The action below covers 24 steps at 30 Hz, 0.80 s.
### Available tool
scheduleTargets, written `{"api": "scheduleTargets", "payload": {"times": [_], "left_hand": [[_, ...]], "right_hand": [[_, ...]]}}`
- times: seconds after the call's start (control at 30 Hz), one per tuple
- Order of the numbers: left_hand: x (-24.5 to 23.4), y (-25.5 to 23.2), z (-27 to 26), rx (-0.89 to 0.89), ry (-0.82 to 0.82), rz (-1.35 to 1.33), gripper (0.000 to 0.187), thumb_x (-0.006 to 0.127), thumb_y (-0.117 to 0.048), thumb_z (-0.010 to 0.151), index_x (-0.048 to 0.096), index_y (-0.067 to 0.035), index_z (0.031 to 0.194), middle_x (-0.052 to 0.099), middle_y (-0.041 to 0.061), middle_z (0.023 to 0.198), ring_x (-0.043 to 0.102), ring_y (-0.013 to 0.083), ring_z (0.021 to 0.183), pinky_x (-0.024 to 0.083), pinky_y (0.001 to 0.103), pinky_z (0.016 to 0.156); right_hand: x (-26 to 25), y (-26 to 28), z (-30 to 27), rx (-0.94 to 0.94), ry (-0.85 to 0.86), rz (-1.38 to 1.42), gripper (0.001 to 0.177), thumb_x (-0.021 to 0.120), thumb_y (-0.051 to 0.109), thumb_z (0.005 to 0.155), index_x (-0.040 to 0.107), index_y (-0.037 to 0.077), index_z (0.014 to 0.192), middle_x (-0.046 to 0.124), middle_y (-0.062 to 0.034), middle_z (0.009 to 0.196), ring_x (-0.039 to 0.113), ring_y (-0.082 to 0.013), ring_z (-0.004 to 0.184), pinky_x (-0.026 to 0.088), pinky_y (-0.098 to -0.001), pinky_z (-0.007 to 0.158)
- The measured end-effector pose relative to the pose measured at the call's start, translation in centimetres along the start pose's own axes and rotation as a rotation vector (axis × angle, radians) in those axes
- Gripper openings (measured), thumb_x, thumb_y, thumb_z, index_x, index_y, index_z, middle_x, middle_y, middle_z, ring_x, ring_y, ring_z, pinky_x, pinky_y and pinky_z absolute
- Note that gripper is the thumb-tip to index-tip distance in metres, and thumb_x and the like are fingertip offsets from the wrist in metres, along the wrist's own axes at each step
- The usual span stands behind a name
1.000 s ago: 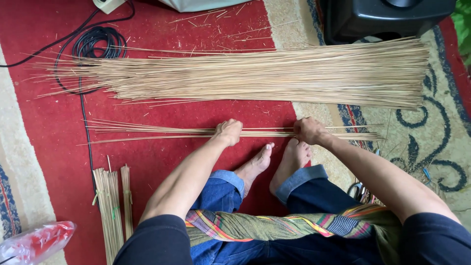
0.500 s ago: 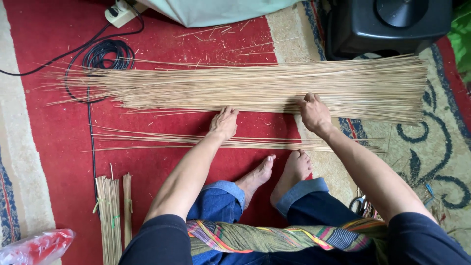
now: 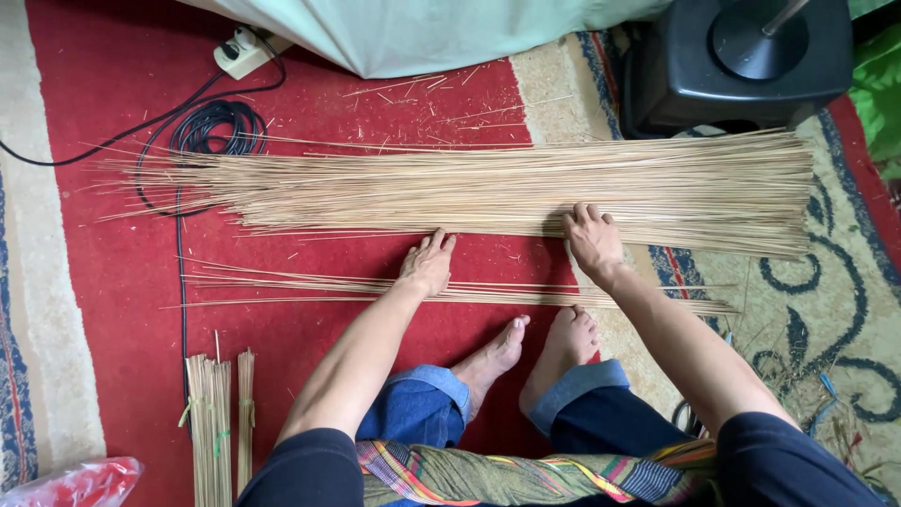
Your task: Sorting thin wooden sticks from a large bundle into a smaller, organized pile while sitting on the floor.
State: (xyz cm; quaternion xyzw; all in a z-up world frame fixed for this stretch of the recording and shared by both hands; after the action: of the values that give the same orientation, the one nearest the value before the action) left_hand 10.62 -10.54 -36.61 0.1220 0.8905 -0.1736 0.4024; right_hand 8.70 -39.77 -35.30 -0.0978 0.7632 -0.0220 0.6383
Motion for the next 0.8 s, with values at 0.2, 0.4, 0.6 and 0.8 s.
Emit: {"api": "scheduleTargets", "payload": {"times": [0.2, 0.4, 0.6, 0.8], "left_hand": [[0.7, 0.6, 1.0, 0.005, -0.052, 0.022, 0.087, 0.075, -0.019, 0.087, 0.029, -0.011, 0.161, 0.033, 0.015, 0.16, 0.041, 0.0339, 0.143, 0.045, 0.049, 0.108], [-1.6, 0.2, 1.8, -0.01, -0.291, 0.075, 0.073, 0.072, -0.023, 0.093, 0.034, -0.014, 0.155, 0.048, 0.012, 0.138, 0.047, 0.0286, 0.13, 0.044, 0.043, 0.099], [-11.6, -3.4, -3.3, 0.143, -0.584, 0.214, 0.022, 0.055, -0.027, 0.104, 0.068, -0.012, 0.112, 0.049, 0.009, 0.118, 0.043, 0.0264, 0.12, 0.036, 0.041, 0.103], [-11.7, -2.2, 0.5, 0.247, -0.35, -0.222, 0.024, 0.049, -0.033, 0.106, 0.068, -0.02, 0.101, 0.063, 0.009, 0.101, 0.063, 0.0328, 0.115, 0.049, 0.047, 0.096]], "right_hand": [[0.7, 0.3, 0.3, 0.002, -0.017, -0.1, 0.02, 0.058, 0.024, 0.096, 0.065, 0.024, 0.115, 0.054, 0.0017, 0.121, 0.054, -0.0165, 0.119, 0.05, -0.032, 0.091], [-1.3, -1.1, 0.0, 0.007, 0.089, 0.152, 0.023, 0.04, 0.017, 0.105, 0.056, 0.02, 0.121, 0.062, -0.0031, 0.112, 0.066, -0.0237, 0.114, 0.055, -0.0398, 0.092], [-7.4, -3.0, -2.4, 0.0, 0.189, 0.353, 0.02, 0.042, 0.022, 0.106, 0.056, 0.017, 0.118, 0.069, -0.0092, 0.111, 0.072, -0.0363, 0.105, 0.058, -0.0498, 0.089], [-14.7, -4.8, -4.7, 0.051, 0.26, 0.536, 0.039, 0.047, 0.043, 0.106, 0.065, 0.01, 0.118, 0.075, -0.0197, 0.108, 0.07, -0.0449, 0.112, 0.051, -0.058, 0.098]]}}
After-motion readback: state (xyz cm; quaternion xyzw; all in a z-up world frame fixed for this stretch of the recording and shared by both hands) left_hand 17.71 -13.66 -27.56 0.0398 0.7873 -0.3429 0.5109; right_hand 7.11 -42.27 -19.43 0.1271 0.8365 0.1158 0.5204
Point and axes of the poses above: each hand's wrist, its own z-axis towards the middle knuckle, its own x-axis out of the palm, y = z × x, the point moved 9 cm from there along z, towards the middle knuckle
